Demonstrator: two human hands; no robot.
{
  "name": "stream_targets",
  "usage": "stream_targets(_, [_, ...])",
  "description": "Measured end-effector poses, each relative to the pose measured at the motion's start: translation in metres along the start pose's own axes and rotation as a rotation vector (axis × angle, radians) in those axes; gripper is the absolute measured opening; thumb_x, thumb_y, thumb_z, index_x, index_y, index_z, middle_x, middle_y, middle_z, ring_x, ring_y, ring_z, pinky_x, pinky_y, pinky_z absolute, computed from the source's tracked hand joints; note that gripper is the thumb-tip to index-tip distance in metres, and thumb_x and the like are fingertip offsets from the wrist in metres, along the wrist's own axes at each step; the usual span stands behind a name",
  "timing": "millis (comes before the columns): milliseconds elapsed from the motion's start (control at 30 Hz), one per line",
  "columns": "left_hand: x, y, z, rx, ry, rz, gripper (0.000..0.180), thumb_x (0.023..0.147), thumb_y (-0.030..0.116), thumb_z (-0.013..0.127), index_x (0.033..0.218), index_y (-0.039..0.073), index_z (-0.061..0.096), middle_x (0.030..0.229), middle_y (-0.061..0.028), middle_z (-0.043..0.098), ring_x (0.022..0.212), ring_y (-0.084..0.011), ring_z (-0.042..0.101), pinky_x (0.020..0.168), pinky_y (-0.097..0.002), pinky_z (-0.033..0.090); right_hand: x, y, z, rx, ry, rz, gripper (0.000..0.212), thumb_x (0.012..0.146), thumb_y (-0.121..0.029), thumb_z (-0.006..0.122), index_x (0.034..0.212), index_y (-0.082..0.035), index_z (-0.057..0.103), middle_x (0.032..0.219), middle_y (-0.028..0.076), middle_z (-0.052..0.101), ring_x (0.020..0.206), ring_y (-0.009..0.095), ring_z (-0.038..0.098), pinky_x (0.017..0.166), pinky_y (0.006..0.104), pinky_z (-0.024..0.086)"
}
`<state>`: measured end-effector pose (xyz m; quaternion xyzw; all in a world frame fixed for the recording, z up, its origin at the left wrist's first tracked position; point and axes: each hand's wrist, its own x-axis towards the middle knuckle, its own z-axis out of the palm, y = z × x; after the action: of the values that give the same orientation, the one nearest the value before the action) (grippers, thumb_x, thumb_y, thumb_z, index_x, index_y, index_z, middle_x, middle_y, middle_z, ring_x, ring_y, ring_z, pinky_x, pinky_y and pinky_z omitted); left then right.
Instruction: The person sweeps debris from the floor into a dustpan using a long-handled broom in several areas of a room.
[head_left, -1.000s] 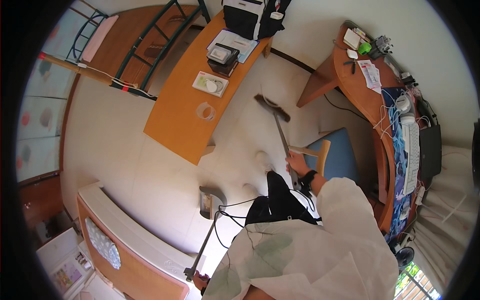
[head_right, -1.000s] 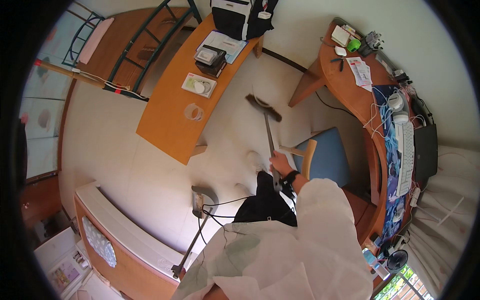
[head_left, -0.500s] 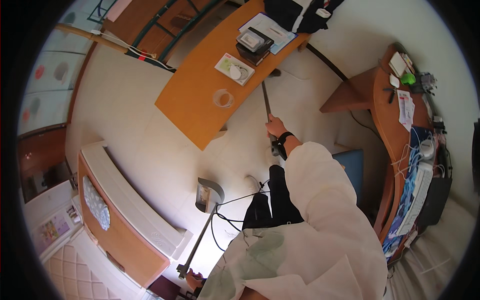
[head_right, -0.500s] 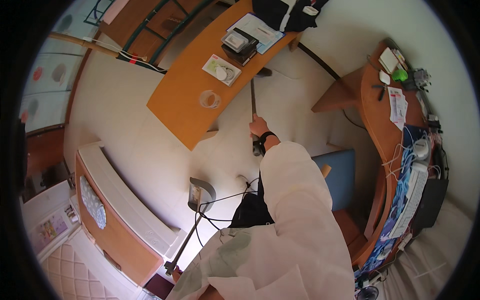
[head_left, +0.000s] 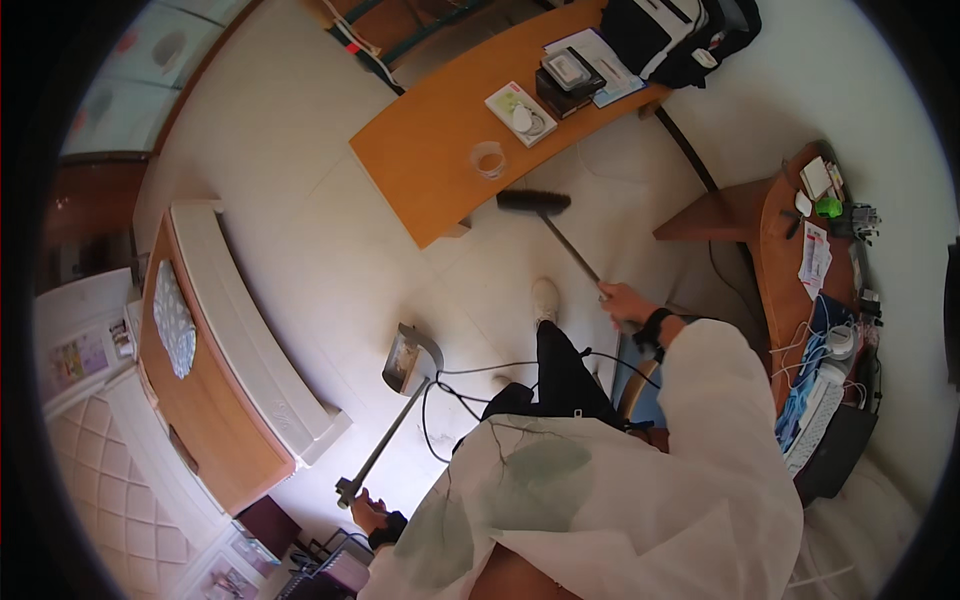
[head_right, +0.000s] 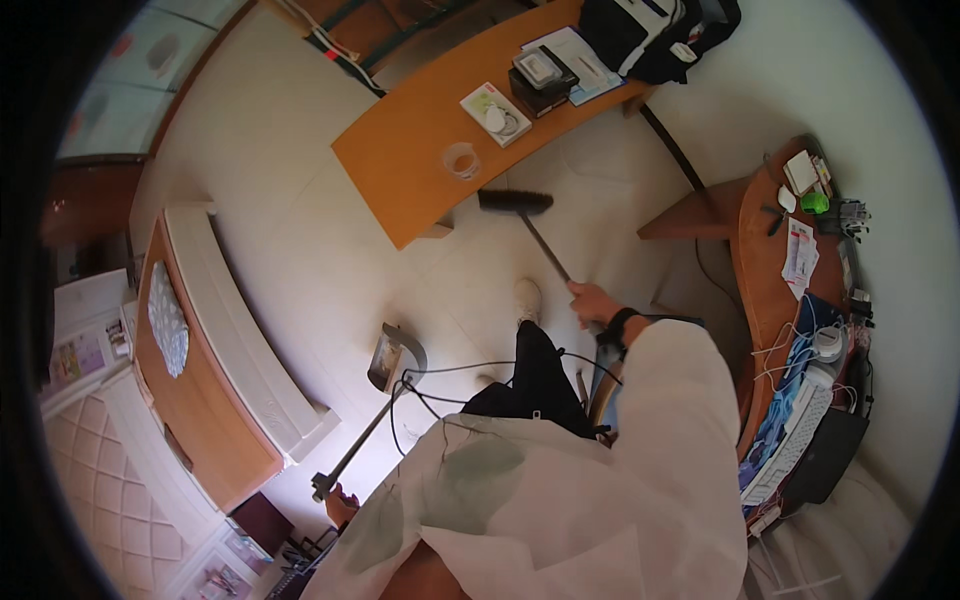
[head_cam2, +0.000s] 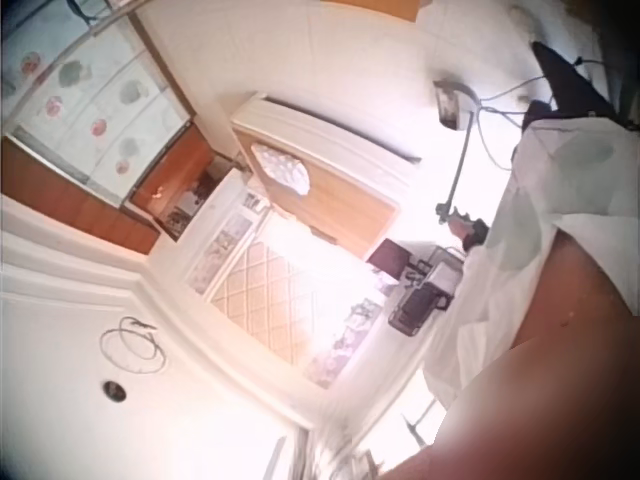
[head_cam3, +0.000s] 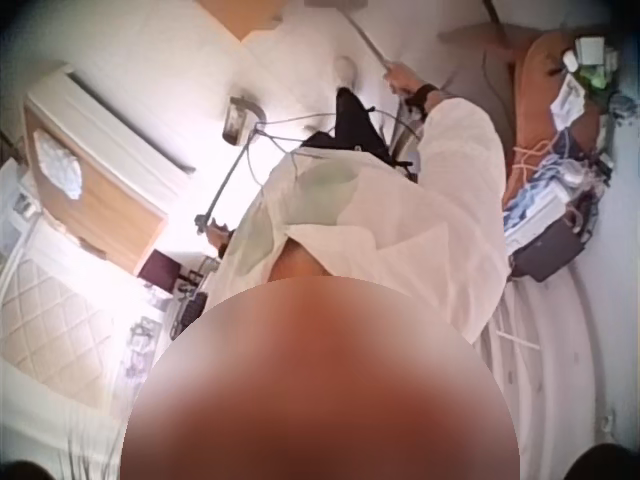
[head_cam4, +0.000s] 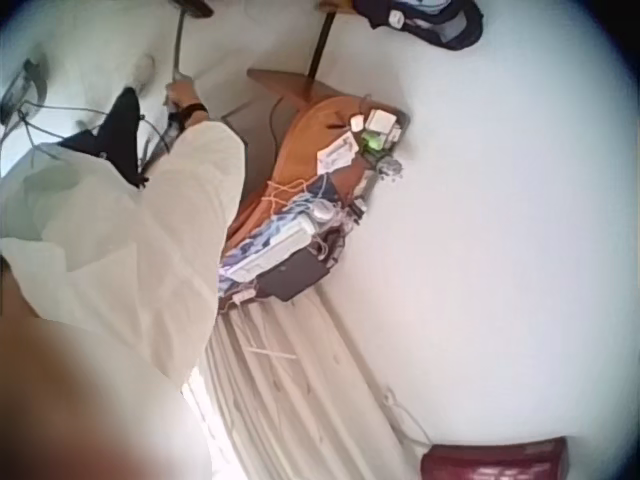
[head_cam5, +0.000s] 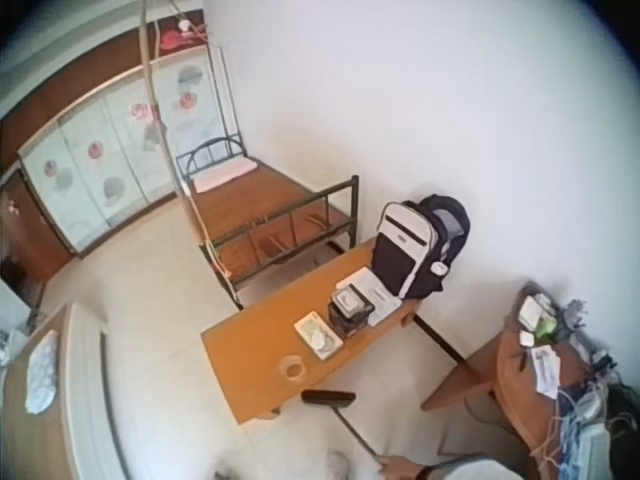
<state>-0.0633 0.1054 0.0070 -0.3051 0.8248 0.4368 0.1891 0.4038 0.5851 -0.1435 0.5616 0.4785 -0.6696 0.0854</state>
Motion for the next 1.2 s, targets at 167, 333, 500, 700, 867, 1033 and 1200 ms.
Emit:
stream_targets(167, [0.008,-0.021,-0.024,-0.017,0.006,0.06,0.017,0.076,0.009,0.061,0.069,0.01,0.046,0.052,0.0019,0.036,0.04,-0.0096,0.033,0.04,-0.0254,0.034,-0.064,0.0,-0.003,0.236,-0.024,-0.009,0.042,0.079,-0.008,0.05,0.12,0.001,0.044,0.054,0.008,0.051,0.039,0.016,0.051,0.036,0.0304,0.041])
stream_targets(333, [0.013,-0.045,-0.078,-0.073,-0.025,0.053,0.016,0.074,0.009,0.062,0.072,0.01,0.046,0.053,0.001,0.038,0.042,-0.0102,0.035,0.043,-0.0273,0.036,-0.013,0.022,0.044,0.095,0.183,-0.228,0.029,0.08,-0.008,0.046,0.107,0.001,0.05,0.053,0.009,0.051,0.039,0.02,0.05,0.036,0.0317,0.04])
stream_targets(500, [0.019,-0.063,-0.144,-0.066,-0.012,0.081,0.016,0.074,0.006,0.062,0.073,0.011,0.046,0.053,0.0014,0.039,0.042,-0.0099,0.035,0.045,-0.0267,0.035,0.069,0.052,0.133,0.544,0.209,-0.242,0.01,0.08,-0.012,0.046,0.086,-0.006,0.052,0.053,0.009,0.053,0.046,0.025,0.054,0.044,0.0357,0.044])
stream_targets(700, [0.039,-0.082,-0.178,-0.06,-0.048,0.097,0.016,0.073,0.004,0.062,0.074,0.011,0.047,0.055,0.0022,0.04,0.042,-0.0089,0.035,0.045,-0.0261,0.035,0.042,0.063,0.197,-1.193,0.403,-0.817,0.022,0.048,-0.025,0.071,0.05,-0.006,0.06,0.054,0.013,0.057,0.06,0.031,0.057,0.056,0.0414,0.046])
stream_targets(867, [0.044,-0.099,-0.182,-0.002,0.003,0.117,0.017,0.071,0.001,0.062,0.076,0.009,0.049,0.056,0.0018,0.041,0.042,-0.0084,0.035,0.041,-0.0244,0.035,0.06,0.012,0.209,-0.685,0.232,-0.703,0.013,0.055,-0.013,0.067,0.054,-0.003,0.059,0.058,0.017,0.057,0.057,0.03,0.059,0.052,0.0383,0.047])
stream_targets(1033, [0.043,-0.096,-0.186,0.055,0.056,0.108,0.018,0.071,0.0,0.062,0.079,0.008,0.049,0.056,0.0005,0.042,0.042,-0.0089,0.036,0.04,-0.0244,0.036,0.108,-0.055,0.168,-0.093,0.283,-0.282,0.009,0.076,-0.006,0.047,0.077,0.004,0.048,0.056,0.015,0.053,0.044,0.026,0.058,0.039,0.0369,0.043])
stream_targets(1200, [0.039,-0.091,-0.188,0.092,0.176,0.037,0.016,0.072,0.004,0.063,0.078,0.009,0.048,0.056,0.0016,0.042,0.042,-0.0087,0.036,0.04,-0.0244,0.036,0.127,-0.03,0.16,-0.016,0.314,-0.022,0.039,0.082,-0.009,0.042,0.119,0.003,0.042,0.061,0.015,0.057,0.041,0.025,0.054,0.038,0.034,0.042])
